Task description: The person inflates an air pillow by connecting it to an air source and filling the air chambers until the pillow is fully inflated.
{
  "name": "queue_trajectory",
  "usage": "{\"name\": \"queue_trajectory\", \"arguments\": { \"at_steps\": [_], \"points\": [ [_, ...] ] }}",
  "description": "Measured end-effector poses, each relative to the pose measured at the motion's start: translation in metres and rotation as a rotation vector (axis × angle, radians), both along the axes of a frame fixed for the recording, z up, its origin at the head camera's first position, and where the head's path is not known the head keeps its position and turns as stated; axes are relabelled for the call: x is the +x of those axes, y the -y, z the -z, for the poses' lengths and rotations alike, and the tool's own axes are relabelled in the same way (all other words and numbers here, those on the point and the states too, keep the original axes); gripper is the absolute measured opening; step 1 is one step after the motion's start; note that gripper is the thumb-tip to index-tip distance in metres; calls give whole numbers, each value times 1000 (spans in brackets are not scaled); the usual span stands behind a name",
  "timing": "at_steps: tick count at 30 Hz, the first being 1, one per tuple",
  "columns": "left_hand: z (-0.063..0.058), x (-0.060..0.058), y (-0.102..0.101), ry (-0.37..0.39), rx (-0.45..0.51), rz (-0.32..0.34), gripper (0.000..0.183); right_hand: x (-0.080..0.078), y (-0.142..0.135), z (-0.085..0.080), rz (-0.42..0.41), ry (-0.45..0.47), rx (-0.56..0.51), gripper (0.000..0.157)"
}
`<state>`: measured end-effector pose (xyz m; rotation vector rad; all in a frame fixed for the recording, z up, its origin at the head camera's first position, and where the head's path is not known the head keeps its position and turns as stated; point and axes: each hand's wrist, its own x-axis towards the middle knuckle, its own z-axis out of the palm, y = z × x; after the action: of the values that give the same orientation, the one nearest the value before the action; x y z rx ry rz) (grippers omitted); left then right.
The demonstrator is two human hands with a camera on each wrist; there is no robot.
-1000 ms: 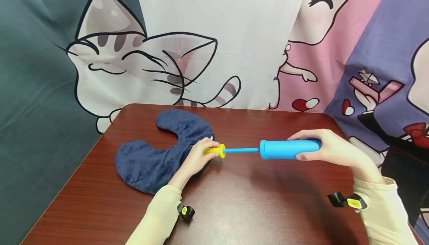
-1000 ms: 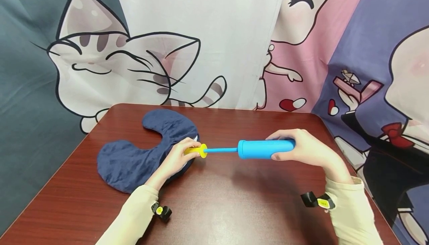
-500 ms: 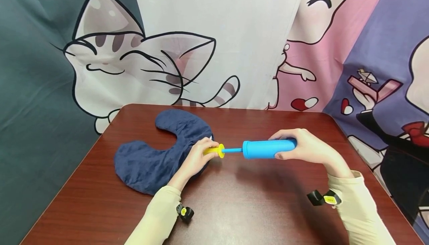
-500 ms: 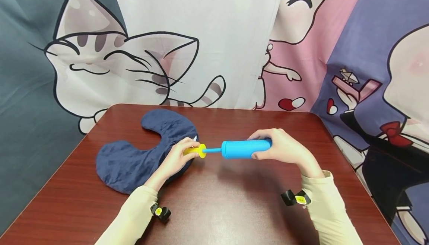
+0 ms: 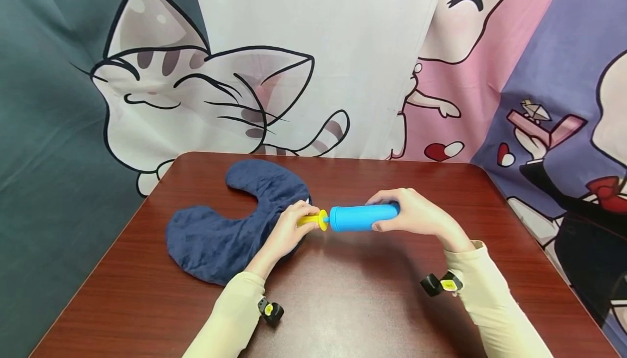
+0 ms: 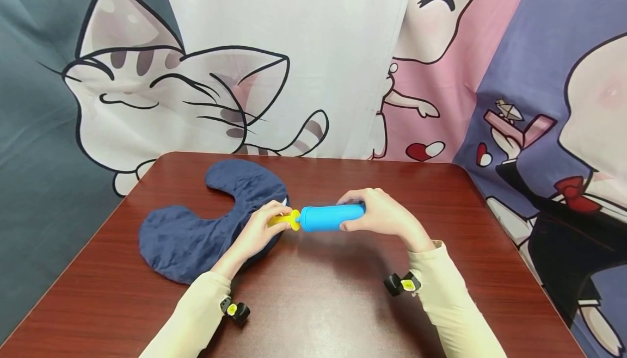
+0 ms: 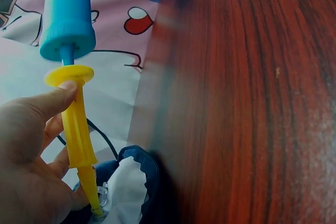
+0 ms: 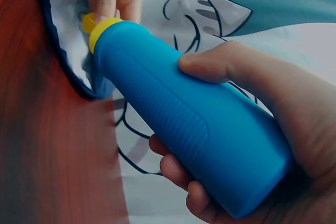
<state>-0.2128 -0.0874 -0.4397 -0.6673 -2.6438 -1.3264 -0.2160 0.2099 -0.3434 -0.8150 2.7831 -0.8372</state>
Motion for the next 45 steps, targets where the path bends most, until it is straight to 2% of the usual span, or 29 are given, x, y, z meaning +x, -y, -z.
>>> {"name": "queue_trajectory", "arguments": {
  "at_steps": [7, 13, 20, 28, 40, 45],
  "points": [
    [-1, 1, 0, -10, -3, 1, 27, -4, 16, 4, -17, 43, 24, 41],
    [-2, 0, 2, -12, -40, 32, 25, 1, 14, 3, -42, 104, 75, 55],
    [-3, -2, 3, 6, -76, 39, 22, 6, 9, 3, -67, 71, 99, 56],
    [-4, -3, 5, 37, -95, 33, 21, 10, -16, -4, -94, 62, 69, 56],
    [-6, -3, 5, 30, -103, 30, 22, 24, -53, -26, -36, -7, 123, 58],
    [-5, -4, 5, 44, -94, 29, 23, 28, -69, -33, -39, -26, 131, 56]
  ]
}}
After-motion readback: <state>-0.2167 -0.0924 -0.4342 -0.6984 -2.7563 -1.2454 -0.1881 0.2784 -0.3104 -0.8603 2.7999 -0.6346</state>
